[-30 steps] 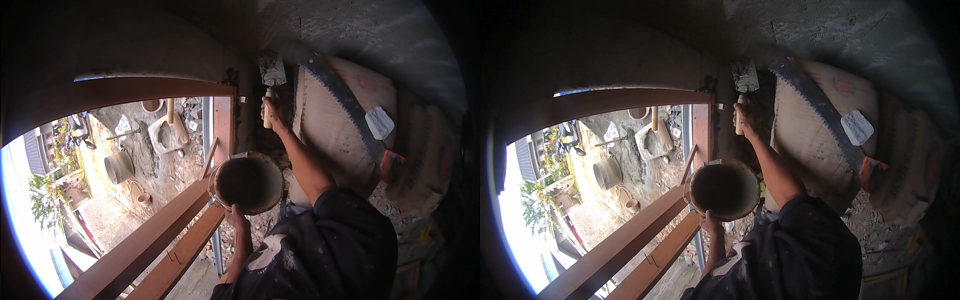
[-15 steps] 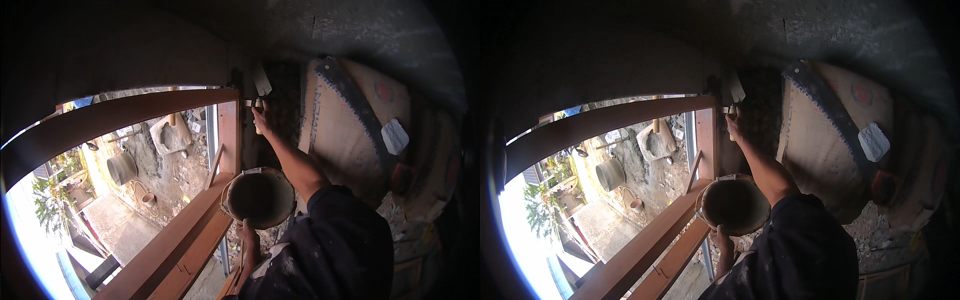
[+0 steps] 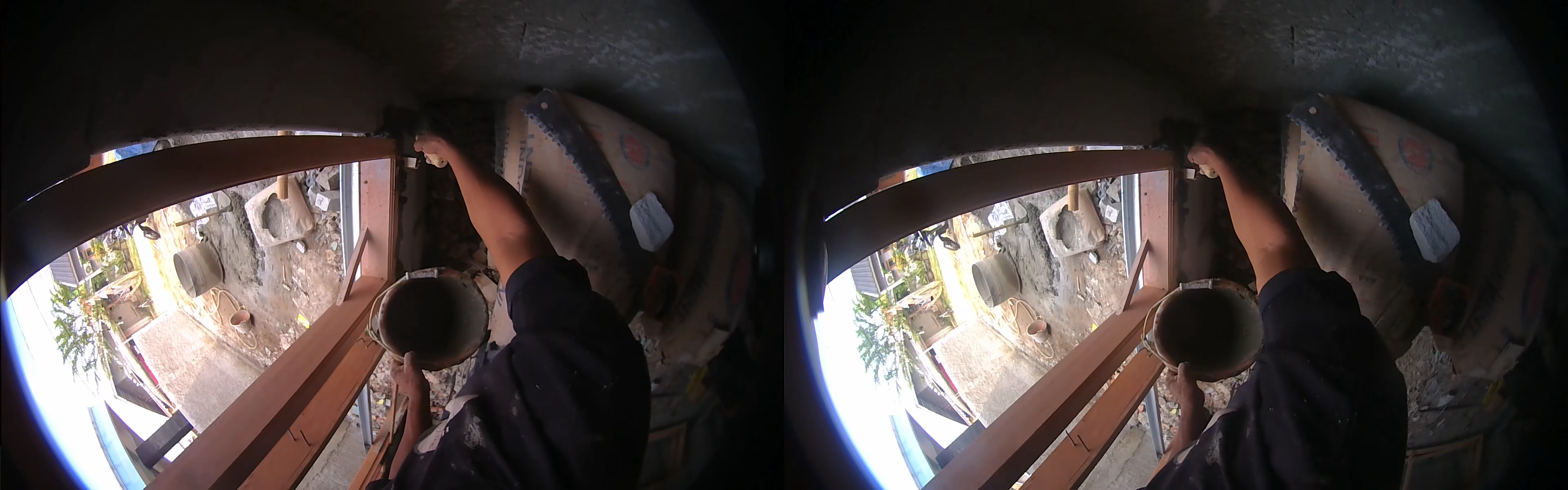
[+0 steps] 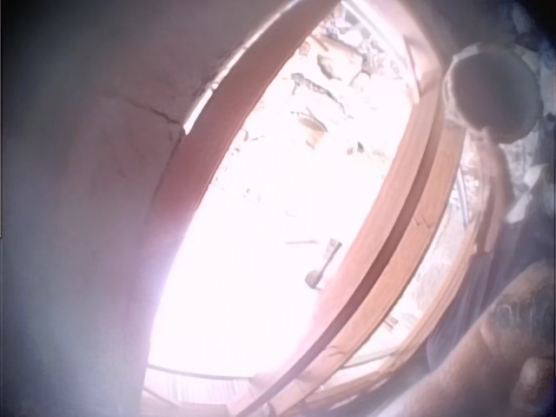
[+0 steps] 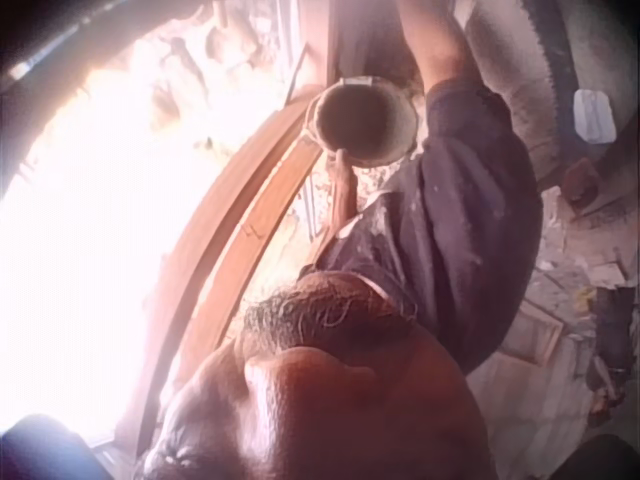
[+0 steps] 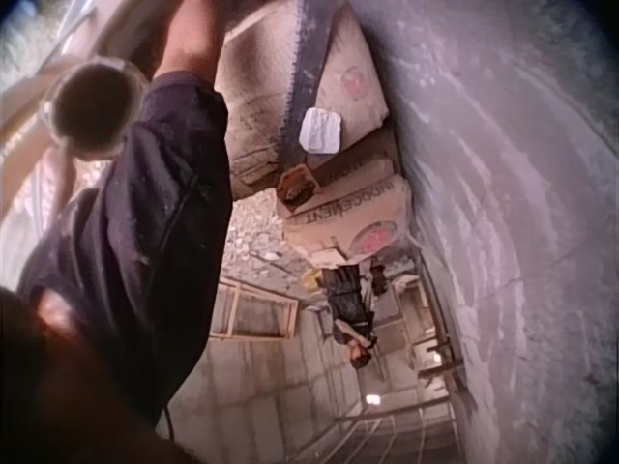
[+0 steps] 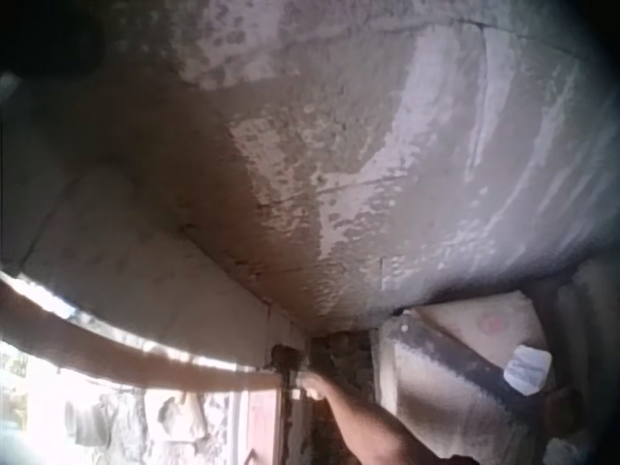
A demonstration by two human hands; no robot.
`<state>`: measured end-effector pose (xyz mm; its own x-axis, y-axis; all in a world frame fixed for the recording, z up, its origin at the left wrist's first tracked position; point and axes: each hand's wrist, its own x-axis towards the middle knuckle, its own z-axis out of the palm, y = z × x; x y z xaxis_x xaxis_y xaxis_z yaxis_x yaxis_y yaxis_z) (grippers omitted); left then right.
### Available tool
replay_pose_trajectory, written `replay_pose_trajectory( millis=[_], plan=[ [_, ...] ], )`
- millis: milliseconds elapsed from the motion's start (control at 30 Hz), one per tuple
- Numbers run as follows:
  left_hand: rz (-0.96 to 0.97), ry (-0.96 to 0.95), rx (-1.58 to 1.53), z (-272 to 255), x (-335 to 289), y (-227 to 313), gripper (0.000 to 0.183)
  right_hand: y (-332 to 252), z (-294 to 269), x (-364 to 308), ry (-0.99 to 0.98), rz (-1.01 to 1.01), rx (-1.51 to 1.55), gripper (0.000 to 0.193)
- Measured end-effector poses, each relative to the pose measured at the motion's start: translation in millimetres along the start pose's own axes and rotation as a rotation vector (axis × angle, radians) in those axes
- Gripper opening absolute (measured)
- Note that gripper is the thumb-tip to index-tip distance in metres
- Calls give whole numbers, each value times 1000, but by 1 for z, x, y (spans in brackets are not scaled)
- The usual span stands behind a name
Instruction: The person scoops cement from a bucket with a trowel and applies it to a wall near a window frame. The person repeatedly scoops and spreads the cement along the wall surface.
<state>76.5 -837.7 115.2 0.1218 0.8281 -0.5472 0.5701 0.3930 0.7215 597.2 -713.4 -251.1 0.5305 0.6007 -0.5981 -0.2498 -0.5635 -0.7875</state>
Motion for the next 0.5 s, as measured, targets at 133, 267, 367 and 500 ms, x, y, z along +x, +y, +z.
replay_pose_trajectory(
  millis=[133,267,367,500],
  plan=[
    [26,37,-26,8,-1,7,32,-41,-47,-21,-147,-814,98,23],
    [-56,64,-107,9,-8,-9,33,-108,-81,-94,-307,-206,265,21],
    [-53,44,-112,8,6,-15,33,-129,-102,-144,-309,65,311,23],
    [-73,9,-93,4,19,-18,33,-103,-98,-173,-306,59,512,26]
  ],
)
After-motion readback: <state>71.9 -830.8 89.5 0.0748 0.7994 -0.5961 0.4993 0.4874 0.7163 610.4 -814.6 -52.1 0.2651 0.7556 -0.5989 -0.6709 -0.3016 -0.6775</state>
